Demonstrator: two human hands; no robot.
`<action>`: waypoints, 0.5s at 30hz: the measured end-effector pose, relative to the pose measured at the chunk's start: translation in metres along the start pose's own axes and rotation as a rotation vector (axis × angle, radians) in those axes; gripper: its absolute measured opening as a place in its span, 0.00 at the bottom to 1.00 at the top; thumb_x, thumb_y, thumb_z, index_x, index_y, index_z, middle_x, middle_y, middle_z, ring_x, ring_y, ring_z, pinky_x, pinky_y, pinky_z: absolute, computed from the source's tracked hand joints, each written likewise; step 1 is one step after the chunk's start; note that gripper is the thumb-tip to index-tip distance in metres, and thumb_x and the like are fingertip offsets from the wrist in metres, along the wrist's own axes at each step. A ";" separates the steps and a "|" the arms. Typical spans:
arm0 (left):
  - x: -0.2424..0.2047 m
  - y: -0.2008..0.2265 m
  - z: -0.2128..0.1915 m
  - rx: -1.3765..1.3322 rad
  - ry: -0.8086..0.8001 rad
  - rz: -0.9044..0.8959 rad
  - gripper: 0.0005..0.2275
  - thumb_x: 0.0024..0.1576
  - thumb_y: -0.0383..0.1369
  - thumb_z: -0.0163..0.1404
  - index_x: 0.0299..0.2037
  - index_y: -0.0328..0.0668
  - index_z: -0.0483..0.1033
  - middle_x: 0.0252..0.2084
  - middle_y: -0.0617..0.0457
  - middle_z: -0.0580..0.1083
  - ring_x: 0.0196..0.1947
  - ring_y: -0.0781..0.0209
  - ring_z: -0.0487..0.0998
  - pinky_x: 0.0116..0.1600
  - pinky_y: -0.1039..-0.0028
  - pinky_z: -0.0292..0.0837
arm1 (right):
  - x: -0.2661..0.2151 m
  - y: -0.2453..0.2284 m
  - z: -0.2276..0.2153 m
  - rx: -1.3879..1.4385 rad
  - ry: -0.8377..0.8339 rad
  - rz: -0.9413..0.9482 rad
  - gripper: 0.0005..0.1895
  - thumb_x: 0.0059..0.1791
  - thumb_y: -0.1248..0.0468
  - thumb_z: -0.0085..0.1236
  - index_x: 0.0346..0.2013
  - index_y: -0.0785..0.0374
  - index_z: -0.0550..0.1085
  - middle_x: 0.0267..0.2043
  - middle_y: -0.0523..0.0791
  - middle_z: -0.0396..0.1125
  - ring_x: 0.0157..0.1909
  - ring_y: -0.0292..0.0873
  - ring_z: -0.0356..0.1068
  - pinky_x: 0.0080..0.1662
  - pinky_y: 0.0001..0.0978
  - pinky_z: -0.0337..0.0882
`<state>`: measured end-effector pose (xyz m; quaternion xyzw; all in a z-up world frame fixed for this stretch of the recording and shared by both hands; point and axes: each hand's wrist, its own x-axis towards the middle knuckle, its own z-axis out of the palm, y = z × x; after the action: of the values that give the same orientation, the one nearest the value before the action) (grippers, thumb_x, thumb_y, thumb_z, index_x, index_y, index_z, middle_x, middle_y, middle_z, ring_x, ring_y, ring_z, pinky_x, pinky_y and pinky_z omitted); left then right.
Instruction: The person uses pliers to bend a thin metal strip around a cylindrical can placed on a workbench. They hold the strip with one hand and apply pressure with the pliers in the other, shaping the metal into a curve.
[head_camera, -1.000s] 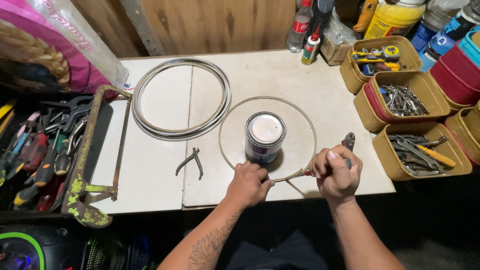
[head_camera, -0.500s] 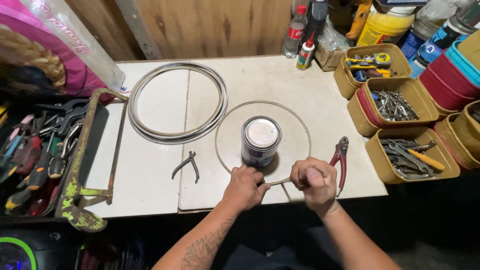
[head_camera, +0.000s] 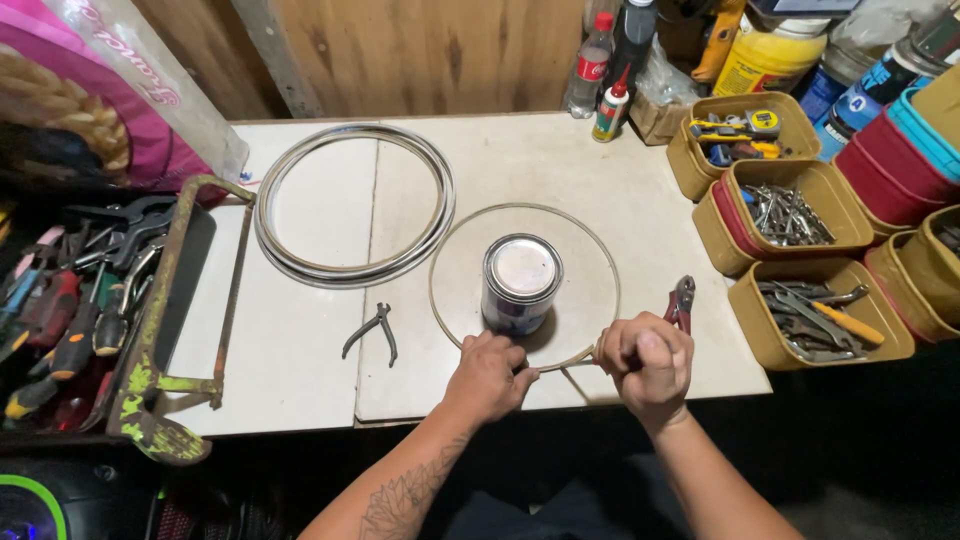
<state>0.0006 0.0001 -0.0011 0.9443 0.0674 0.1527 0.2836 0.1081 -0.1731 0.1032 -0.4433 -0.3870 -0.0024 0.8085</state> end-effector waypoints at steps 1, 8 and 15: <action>-0.001 -0.001 0.000 0.000 -0.008 -0.001 0.12 0.52 0.49 0.57 0.27 0.53 0.77 0.27 0.54 0.72 0.38 0.53 0.74 0.51 0.64 0.64 | 0.001 0.001 -0.002 0.070 -0.064 0.040 0.20 0.54 0.62 0.42 0.18 0.63 0.61 0.09 0.45 0.49 0.10 0.39 0.52 0.16 0.27 0.56; 0.000 0.000 -0.001 0.001 -0.018 -0.011 0.11 0.52 0.47 0.58 0.27 0.52 0.78 0.27 0.54 0.72 0.38 0.52 0.73 0.51 0.64 0.63 | 0.007 0.008 -0.010 0.212 -0.175 0.180 0.17 0.46 0.63 0.51 0.14 0.63 0.61 0.09 0.45 0.49 0.12 0.38 0.47 0.15 0.28 0.51; 0.000 0.001 -0.001 0.021 -0.004 -0.002 0.11 0.51 0.47 0.58 0.28 0.52 0.77 0.27 0.54 0.72 0.38 0.52 0.74 0.50 0.63 0.64 | -0.003 0.001 -0.004 0.064 0.015 0.011 0.17 0.53 0.63 0.44 0.19 0.62 0.61 0.09 0.44 0.49 0.10 0.39 0.51 0.17 0.28 0.58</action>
<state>0.0003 -0.0003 0.0001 0.9474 0.0693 0.1500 0.2741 0.1092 -0.1767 0.0994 -0.4195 -0.3785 0.0112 0.8250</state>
